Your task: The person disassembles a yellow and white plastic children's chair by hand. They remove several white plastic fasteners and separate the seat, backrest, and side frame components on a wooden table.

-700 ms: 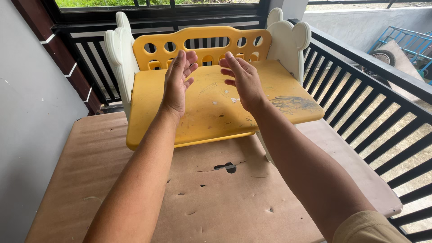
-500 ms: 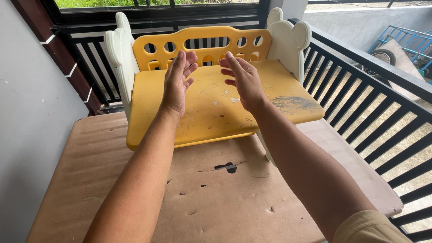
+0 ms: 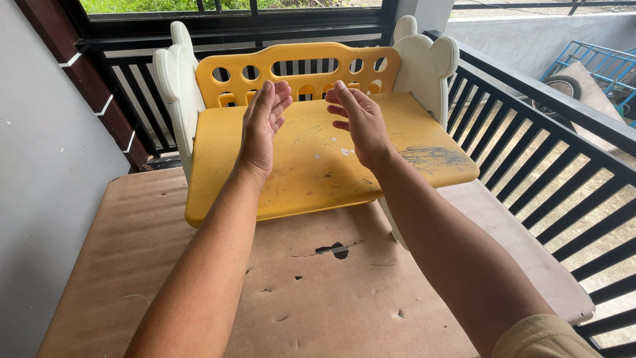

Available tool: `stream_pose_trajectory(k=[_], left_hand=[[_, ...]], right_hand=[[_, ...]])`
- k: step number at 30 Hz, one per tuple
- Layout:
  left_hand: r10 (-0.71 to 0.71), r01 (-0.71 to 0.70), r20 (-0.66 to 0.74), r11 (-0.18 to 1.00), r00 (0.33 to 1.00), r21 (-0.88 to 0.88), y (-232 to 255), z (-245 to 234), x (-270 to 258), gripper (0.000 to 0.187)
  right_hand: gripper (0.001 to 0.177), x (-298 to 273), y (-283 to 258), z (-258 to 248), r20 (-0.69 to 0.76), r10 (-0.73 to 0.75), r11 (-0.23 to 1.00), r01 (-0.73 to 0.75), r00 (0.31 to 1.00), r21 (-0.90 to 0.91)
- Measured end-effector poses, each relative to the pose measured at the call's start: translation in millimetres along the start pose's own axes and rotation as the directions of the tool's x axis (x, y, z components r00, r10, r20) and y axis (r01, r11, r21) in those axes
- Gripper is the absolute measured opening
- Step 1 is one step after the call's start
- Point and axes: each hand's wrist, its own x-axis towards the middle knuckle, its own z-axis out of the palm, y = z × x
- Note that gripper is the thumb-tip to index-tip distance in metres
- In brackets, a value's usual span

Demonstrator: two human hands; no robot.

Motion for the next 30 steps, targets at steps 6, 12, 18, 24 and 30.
stream_pose_trajectory(k=[6,12,18,24,30], left_hand=[[0.008,-0.009,0.011,1.0,1.0,0.015,-0.3,3.9,1.2,0.103],[-0.017,0.016,0.013,1.0,1.0,0.022,0.7,4.4,3.1,0.103],[-0.003,0.003,0.014,1.0,1.0,0.021,6.4,1.6,3.2,0.103],[0.176,-0.169,-0.05,0.978,0.983,0.121,35.8,-45.2,21.6,0.072],[0.31,-0.285,-0.275,0.95,0.91,0.127,61.9,-125.7,42.0,0.022]], right_hand=[[0.059,0.9,2.1,1.4,0.001,0.001,1.0,-0.001,1.0,0.008],[0.059,2.8,3.2,2.0,0.005,-0.005,1.0,0.005,1.0,0.015],[0.057,1.3,3.4,5.6,0.031,0.004,1.0,-0.005,1.0,0.03],[0.056,-32.4,-20.6,18.8,0.095,-0.017,1.0,0.018,0.995,-0.005],[0.038,-101.3,-43.0,40.1,0.13,-0.224,0.855,0.259,0.966,-0.45]])
